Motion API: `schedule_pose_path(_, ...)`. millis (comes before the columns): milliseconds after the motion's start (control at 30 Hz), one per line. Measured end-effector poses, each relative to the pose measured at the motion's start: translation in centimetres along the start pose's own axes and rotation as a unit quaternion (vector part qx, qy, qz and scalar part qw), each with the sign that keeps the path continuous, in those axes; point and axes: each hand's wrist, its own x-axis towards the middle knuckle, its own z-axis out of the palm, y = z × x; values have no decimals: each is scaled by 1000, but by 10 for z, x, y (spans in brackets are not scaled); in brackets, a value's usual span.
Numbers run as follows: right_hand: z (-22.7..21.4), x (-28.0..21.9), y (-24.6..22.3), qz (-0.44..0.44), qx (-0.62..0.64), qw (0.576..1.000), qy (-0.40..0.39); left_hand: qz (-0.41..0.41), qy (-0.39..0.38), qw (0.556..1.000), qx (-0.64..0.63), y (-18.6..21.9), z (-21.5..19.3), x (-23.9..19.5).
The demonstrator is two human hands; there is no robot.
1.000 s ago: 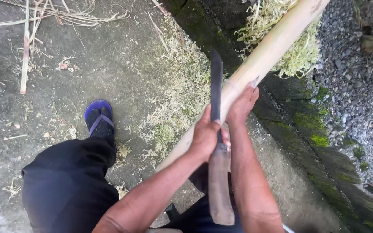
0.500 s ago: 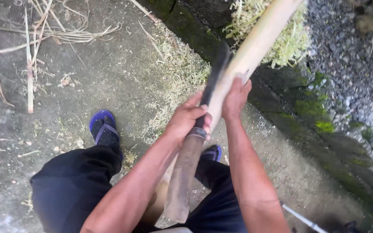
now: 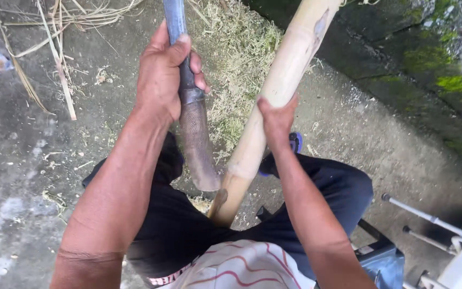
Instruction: The recorder uses a large blade to scrape the outer surface of a bamboo pole while sitting.
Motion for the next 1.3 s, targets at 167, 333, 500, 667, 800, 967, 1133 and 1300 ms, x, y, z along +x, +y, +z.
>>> schedule_pose_path(167, -13, -77, 60, -51, -9, 998, -46, 34, -10, 999, 30, -1, -1, -6)
schedule_pose_path(333, -20, -132, 84, 76, 10, 991, -114, 69, -37, 997, 21, -11, -5, 0)
schedule_pose_path(500, -12, -92, 68, 27, -50, 996, -69, 62, 2, 997, 52, -14, -5, 8)
schedule_pose_path(667, 3, 33, 28, -14, -77, 997, 14, 83, -4, 994, 72, -7, -2, -3)
schedule_pose_path(800, 3, 111, -23, -18, -67, 997, 22, 127, -10, 985, 115, -6, -3, -7)
schedule_pose_path(967, 1, 114, -18, 12, -3, 1000, 27, 126, 1, 979, 162, -3, -8, -6)
schedule_pose_path(1133, -5, 46, 21, 9, 89, 995, -41, 97, 8, 988, 119, -10, -17, 1)
schedule_pose_path(1300, -12, -55, 58, -45, 25, 997, -54, 101, -3, 986, 131, -5, -8, -1)
